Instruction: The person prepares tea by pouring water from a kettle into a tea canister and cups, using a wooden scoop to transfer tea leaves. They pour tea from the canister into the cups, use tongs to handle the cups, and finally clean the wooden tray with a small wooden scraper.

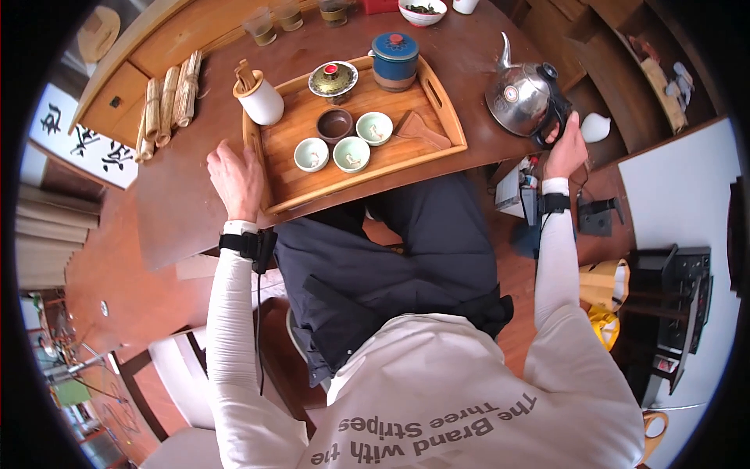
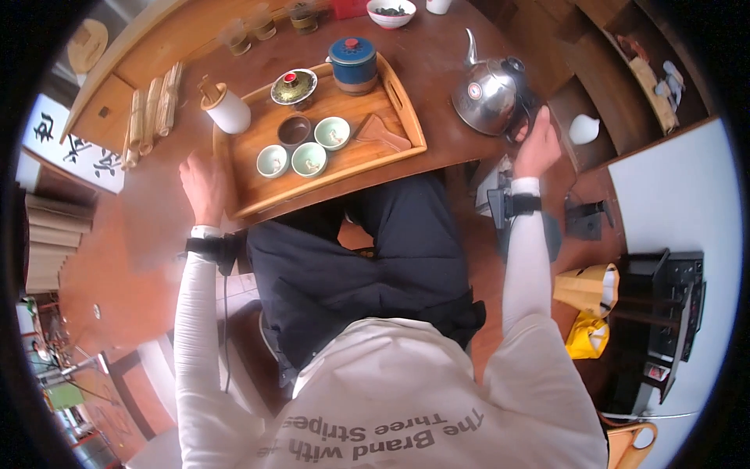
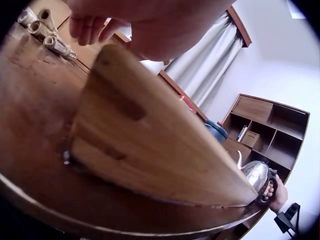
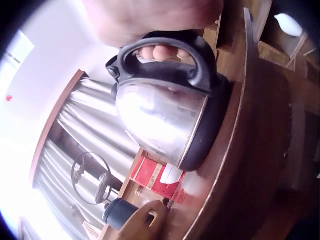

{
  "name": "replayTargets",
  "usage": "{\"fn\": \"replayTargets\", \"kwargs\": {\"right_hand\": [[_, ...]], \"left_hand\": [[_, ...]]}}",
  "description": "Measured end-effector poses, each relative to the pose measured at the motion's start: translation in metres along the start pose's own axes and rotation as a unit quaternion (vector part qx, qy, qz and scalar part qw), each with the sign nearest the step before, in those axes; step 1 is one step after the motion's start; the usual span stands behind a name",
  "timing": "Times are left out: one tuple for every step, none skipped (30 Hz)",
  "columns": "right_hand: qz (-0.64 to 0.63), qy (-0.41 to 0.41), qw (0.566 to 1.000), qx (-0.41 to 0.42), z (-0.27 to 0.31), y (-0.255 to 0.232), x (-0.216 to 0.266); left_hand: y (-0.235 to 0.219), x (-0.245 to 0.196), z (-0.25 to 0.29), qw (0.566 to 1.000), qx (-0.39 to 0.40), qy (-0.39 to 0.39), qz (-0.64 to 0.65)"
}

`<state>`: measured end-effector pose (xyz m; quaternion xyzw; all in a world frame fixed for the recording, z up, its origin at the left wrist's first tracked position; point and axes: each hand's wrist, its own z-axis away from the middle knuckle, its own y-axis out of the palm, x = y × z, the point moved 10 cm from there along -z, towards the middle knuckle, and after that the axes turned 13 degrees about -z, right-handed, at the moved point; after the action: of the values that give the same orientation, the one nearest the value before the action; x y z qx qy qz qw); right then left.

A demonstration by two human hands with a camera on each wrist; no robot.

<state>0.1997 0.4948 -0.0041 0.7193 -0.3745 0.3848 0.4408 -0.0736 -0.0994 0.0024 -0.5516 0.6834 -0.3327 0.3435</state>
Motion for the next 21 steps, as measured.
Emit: {"fn": "replayTargets", "kwargs": {"right_hand": [[0.014,-0.041,0.999,0.003,-0.004,-0.006,0.007],[0.034,-0.073,0.996,-0.028,-0.007,-0.018,0.014],[0.053,-0.104,0.991,-0.059,-0.010,-0.032,0.023],[0.063,-0.125,0.988,-0.061,-0.010,-0.037,0.036],[0.086,-0.171,0.980,-0.060,-0.002,-0.029,0.061],[0.096,-0.179,0.979,-0.031,0.004,-0.015,0.076],[0.105,-0.187,0.977,-0.004,0.014,0.008,0.093],[0.081,-0.187,0.977,0.064,0.026,0.041,0.103],[0.057,-0.183,0.973,0.129,0.042,0.073,0.111],[0.041,-0.185,0.965,0.183,0.054,0.104,0.115],[0.006,-0.191,0.952,0.238,0.070,0.139,0.118],[0.041,-0.189,0.937,0.291,0.084,0.172,0.117],[0.047,-0.197,0.913,0.355,0.101,0.210,0.118],[0.051,-0.203,0.881,0.424,0.119,0.246,0.117],[0.013,-0.186,0.861,0.473,0.135,0.275,0.109],[0.047,-0.219,0.820,0.527,0.153,0.303,0.107],[0.096,-0.306,0.757,0.569,0.175,0.327,0.112],[0.139,-0.347,0.715,0.591,0.187,0.348,0.102],[0.181,-0.386,0.669,0.609,0.197,0.367,0.090],[0.178,-0.385,0.665,0.614,0.196,0.380,0.080],[0.236,-0.384,0.623,0.639,0.200,0.393,0.059]], "left_hand": [[0.001,0.000,0.001,1.000,0.000,-0.012,0.005],[0.010,-0.002,0.001,0.999,0.050,-0.016,0.006],[0.022,-0.004,0.004,0.995,0.102,-0.021,0.007],[0.028,-0.009,0.005,0.996,0.090,0.010,-0.002],[0.033,-0.008,0.005,0.996,0.094,0.000,0.005],[0.036,-0.010,0.003,0.996,0.086,0.008,-0.005],[0.036,-0.013,0.002,0.997,0.077,0.018,-0.015],[0.037,-0.015,0.003,0.997,0.071,0.029,-0.024],[0.036,-0.016,0.003,0.997,0.076,0.025,-0.021],[0.035,-0.018,0.003,0.996,0.082,0.028,-0.028],[0.035,-0.018,0.003,0.995,0.088,0.030,-0.036],[0.039,-0.017,0.002,0.993,0.100,0.027,-0.049],[0.038,-0.016,0.002,0.993,0.101,0.020,-0.050],[0.037,-0.017,0.002,0.993,0.107,0.014,-0.045],[0.036,-0.018,0.003,0.993,0.113,0.007,-0.039],[0.034,-0.018,0.004,0.993,0.110,-0.003,-0.030],[0.032,-0.018,0.004,0.993,0.111,-0.013,-0.029],[0.029,-0.020,0.004,0.994,0.109,-0.009,-0.025],[0.028,-0.020,0.005,0.994,0.106,-0.004,-0.021],[0.030,-0.020,0.004,0.995,0.099,0.000,-0.030],[0.033,-0.017,0.006,0.994,0.101,-0.006,-0.030]]}}
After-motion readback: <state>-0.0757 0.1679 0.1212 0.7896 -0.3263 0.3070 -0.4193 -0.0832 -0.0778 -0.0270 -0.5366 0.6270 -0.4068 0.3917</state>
